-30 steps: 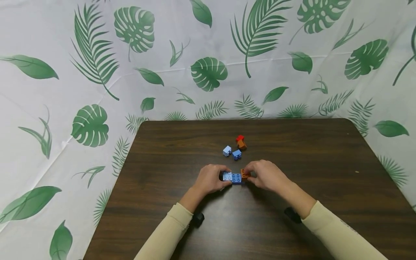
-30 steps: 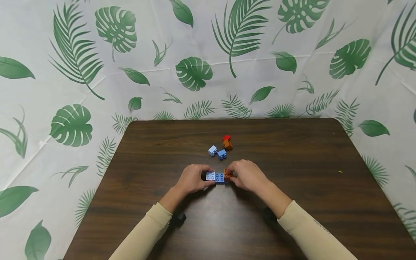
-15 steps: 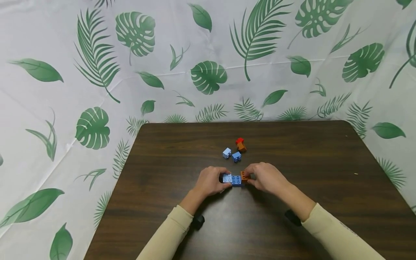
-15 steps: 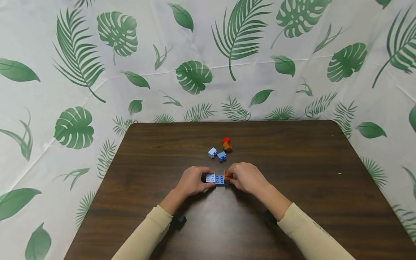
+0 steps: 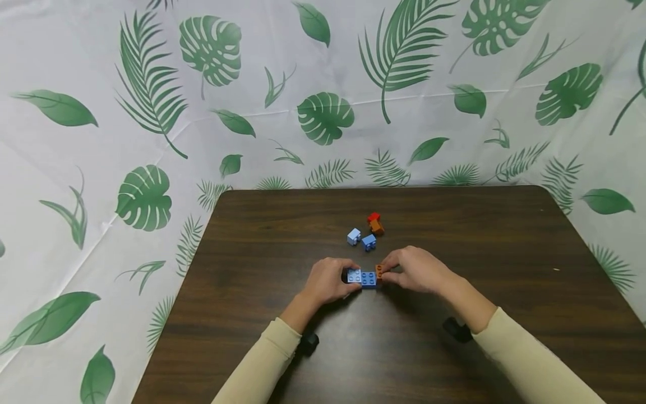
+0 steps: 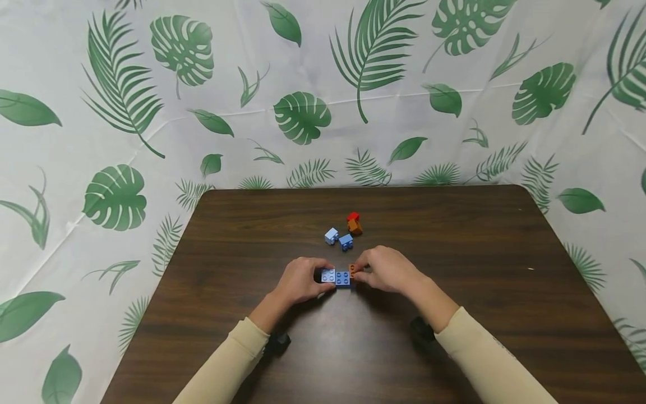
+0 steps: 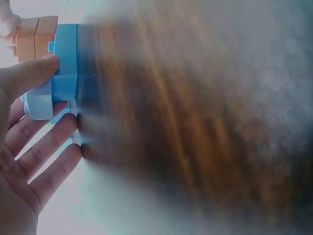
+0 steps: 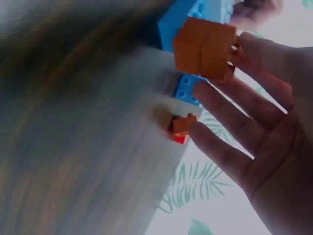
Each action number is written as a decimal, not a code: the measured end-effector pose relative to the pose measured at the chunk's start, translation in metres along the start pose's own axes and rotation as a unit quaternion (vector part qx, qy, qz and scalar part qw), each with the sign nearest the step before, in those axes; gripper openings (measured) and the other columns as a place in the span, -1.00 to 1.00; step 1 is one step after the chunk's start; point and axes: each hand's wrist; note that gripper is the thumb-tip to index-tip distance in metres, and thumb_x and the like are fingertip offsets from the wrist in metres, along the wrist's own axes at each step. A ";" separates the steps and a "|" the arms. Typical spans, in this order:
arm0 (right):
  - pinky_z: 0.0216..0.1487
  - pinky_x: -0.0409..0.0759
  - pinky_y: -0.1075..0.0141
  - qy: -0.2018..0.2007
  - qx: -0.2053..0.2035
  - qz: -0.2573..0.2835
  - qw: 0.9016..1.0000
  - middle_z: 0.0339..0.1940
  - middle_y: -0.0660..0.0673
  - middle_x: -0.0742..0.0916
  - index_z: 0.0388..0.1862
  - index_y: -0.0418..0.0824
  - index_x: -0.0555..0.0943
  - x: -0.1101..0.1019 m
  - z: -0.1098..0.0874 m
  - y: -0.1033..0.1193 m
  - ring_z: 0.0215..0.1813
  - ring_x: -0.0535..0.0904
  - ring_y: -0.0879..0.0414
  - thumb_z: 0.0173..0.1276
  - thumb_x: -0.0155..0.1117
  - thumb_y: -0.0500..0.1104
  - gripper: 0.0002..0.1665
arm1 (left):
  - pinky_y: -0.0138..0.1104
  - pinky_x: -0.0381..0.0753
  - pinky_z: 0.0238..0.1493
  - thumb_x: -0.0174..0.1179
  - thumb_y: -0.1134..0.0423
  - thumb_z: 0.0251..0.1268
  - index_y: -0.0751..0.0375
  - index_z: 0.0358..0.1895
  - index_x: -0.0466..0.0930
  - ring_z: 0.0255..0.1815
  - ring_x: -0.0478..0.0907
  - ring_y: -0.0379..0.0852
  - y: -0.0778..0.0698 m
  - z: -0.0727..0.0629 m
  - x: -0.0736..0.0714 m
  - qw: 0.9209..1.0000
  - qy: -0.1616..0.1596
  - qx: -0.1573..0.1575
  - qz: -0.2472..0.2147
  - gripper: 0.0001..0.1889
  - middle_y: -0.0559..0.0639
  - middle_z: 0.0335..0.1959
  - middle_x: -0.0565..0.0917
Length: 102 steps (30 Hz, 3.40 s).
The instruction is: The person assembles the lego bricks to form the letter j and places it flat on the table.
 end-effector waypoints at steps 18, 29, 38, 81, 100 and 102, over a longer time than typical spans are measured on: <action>0.12 0.51 0.00 -0.083 -0.047 -0.028 0.995 0.25 -0.06 0.60 0.15 -0.12 0.66 0.014 0.048 -0.033 0.22 0.54 -0.03 0.34 0.34 -0.22 -0.62 | -0.39 0.43 -0.39 0.45 -0.11 0.06 -0.08 -0.08 0.74 -0.46 0.42 -0.34 0.000 -0.001 -0.001 1.000 -0.008 0.007 0.014 -0.63 -0.26 -0.33 0.69; 0.15 0.50 0.02 -0.071 -0.060 -0.087 0.992 0.17 -0.03 0.63 0.06 -0.08 0.70 0.025 0.068 -0.044 0.21 0.52 0.00 0.25 0.43 -0.22 -0.63 | -0.36 0.47 -0.34 0.45 -0.12 0.06 -0.06 -0.08 0.74 -0.42 0.46 -0.33 0.000 -0.001 -0.001 1.000 -0.011 0.008 0.016 -0.62 -0.21 -0.24 0.73; 0.11 0.51 -0.01 -0.092 0.002 -0.030 0.995 0.02 -0.03 0.70 -0.02 -0.06 0.72 0.025 0.070 -0.048 0.07 0.61 0.00 0.34 0.36 -0.16 -0.76 | -0.35 0.49 -0.29 0.43 -0.12 0.07 -0.07 -0.06 0.74 -0.38 0.48 -0.33 -0.001 0.000 -0.001 1.000 -0.005 0.005 0.016 -0.62 -0.19 -0.18 0.73; -0.02 0.60 0.10 -0.084 -0.020 0.082 0.993 -0.02 0.03 0.71 0.10 -0.06 0.66 -0.015 0.018 -0.020 -0.06 0.64 0.11 0.34 0.37 -0.07 -0.64 | -0.38 0.39 -0.41 0.45 -0.11 0.04 -0.11 -0.10 0.74 -0.47 0.42 -0.31 -0.001 -0.001 0.000 1.000 -0.011 0.006 0.005 -0.64 -0.31 -0.38 0.65; 0.03 0.57 0.03 -0.060 -0.057 0.031 0.996 0.05 0.08 0.69 0.08 -0.01 0.67 -0.011 -0.014 -0.007 0.03 0.63 0.11 0.30 0.41 -0.09 -0.64 | -0.38 0.40 -0.39 0.45 -0.11 0.04 -0.10 -0.10 0.73 -0.46 0.42 -0.33 -0.002 -0.002 -0.002 1.000 -0.008 0.002 0.005 -0.64 -0.30 -0.36 0.66; 0.03 0.57 0.03 -0.058 -0.058 0.031 0.996 0.05 0.08 0.69 0.08 -0.01 0.67 -0.010 -0.014 -0.007 0.04 0.63 0.09 0.29 0.42 -0.09 -0.64 | -0.38 0.40 -0.40 0.45 -0.11 0.04 -0.10 -0.10 0.73 -0.46 0.42 -0.33 -0.002 -0.001 -0.001 1.000 -0.009 0.003 0.006 -0.64 -0.30 -0.36 0.66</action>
Point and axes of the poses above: each hand's wrist, its own z-axis towards the middle knuckle, its own x-axis out of the palm, y = z × x
